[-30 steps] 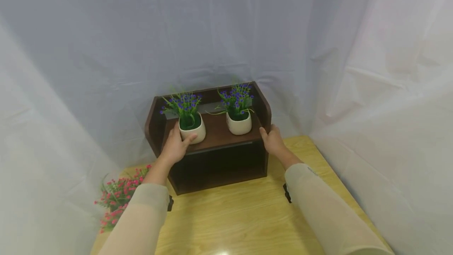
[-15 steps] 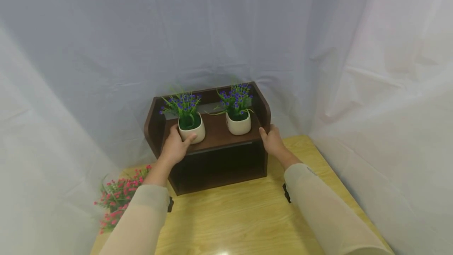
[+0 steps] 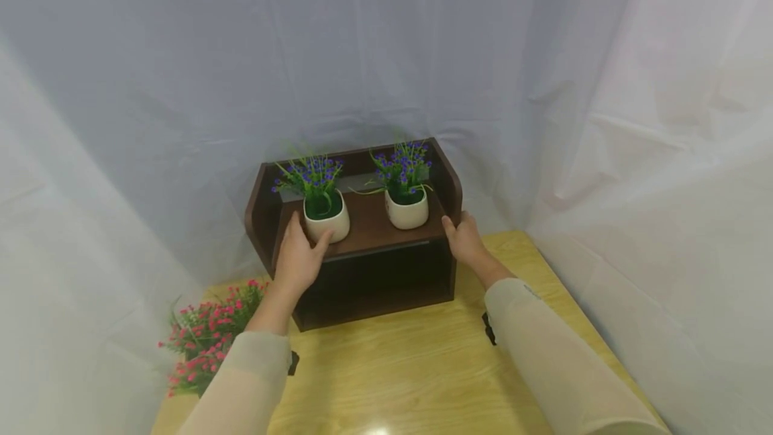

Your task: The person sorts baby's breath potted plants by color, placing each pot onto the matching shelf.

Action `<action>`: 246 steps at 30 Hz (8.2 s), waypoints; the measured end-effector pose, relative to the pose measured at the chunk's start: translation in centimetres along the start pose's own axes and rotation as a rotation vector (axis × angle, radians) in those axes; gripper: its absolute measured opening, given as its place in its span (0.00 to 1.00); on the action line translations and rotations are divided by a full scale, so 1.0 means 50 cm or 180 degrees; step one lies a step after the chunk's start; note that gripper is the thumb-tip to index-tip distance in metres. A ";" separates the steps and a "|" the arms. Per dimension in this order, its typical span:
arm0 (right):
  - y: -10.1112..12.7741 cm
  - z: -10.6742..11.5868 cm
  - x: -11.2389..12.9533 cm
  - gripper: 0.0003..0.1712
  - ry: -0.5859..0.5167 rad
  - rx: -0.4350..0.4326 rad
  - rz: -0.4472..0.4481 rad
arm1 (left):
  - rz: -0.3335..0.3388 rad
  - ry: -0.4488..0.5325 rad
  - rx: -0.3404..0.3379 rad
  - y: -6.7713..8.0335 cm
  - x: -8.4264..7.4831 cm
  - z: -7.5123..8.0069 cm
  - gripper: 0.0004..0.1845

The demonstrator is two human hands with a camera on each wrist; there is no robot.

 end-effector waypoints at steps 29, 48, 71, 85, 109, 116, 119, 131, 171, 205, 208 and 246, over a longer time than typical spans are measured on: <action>-0.003 -0.001 -0.003 0.36 -0.0034 -0.0022 0.0023 | -0.0523 0.0454 -0.0915 0.269 0.131 -0.055 0.37; -0.006 -0.006 -0.006 0.34 -0.0064 -0.0054 0.0064 | 0.0207 0.0024 -0.1546 0.466 0.322 -0.057 0.27; 0.002 0.000 0.003 0.35 -0.0017 -0.0002 0.0043 | 0.1835 0.0195 -0.2835 0.531 0.478 0.021 0.54; 0.001 -0.002 0.000 0.33 -0.0024 -0.0091 0.0032 | 0.1633 0.0522 -0.3061 0.498 0.485 0.018 0.62; -0.004 -0.005 -0.005 0.34 0.0063 -0.0062 0.0031 | 0.2110 0.0565 -0.2641 0.461 0.511 0.032 0.71; -0.005 -0.006 -0.009 0.34 0.0042 -0.0061 0.0029 | 0.2033 0.0913 -0.2395 0.471 0.531 0.036 0.68; -0.005 -0.007 -0.010 0.34 0.0068 -0.0036 0.0010 | 0.2067 0.1077 -0.2274 0.483 0.532 0.033 0.70; -0.003 -0.001 -0.005 0.35 0.0063 -0.0085 0.0026 | 0.1768 0.0562 -0.2119 0.517 0.460 0.025 0.67; -0.007 -0.001 -0.005 0.36 0.0028 -0.0103 0.0046 | 0.1025 0.1050 -0.0005 0.454 0.280 -0.191 0.70; -0.019 0.007 -0.012 0.32 -0.0002 -0.0149 0.0142 | 0.0168 0.0775 0.0673 0.256 0.164 -0.382 0.66; -0.015 0.005 -0.011 0.33 -0.0004 -0.0118 0.0096 | 0.0142 0.0750 0.0706 0.239 0.165 -0.393 0.65; -0.008 -0.011 -0.013 0.29 -0.0132 -0.0206 0.0044 | -0.0532 0.0318 0.0734 0.114 0.281 -0.540 0.52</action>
Point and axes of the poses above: each hand's wrist, its own y-axis away from the middle knuckle, its own z-axis out of the back of the hand, x = y × z, the point moved 5 cm from there along -y, towards the middle knuckle, and after that the axes turned 9 degrees about y, right-handed, at the moved point
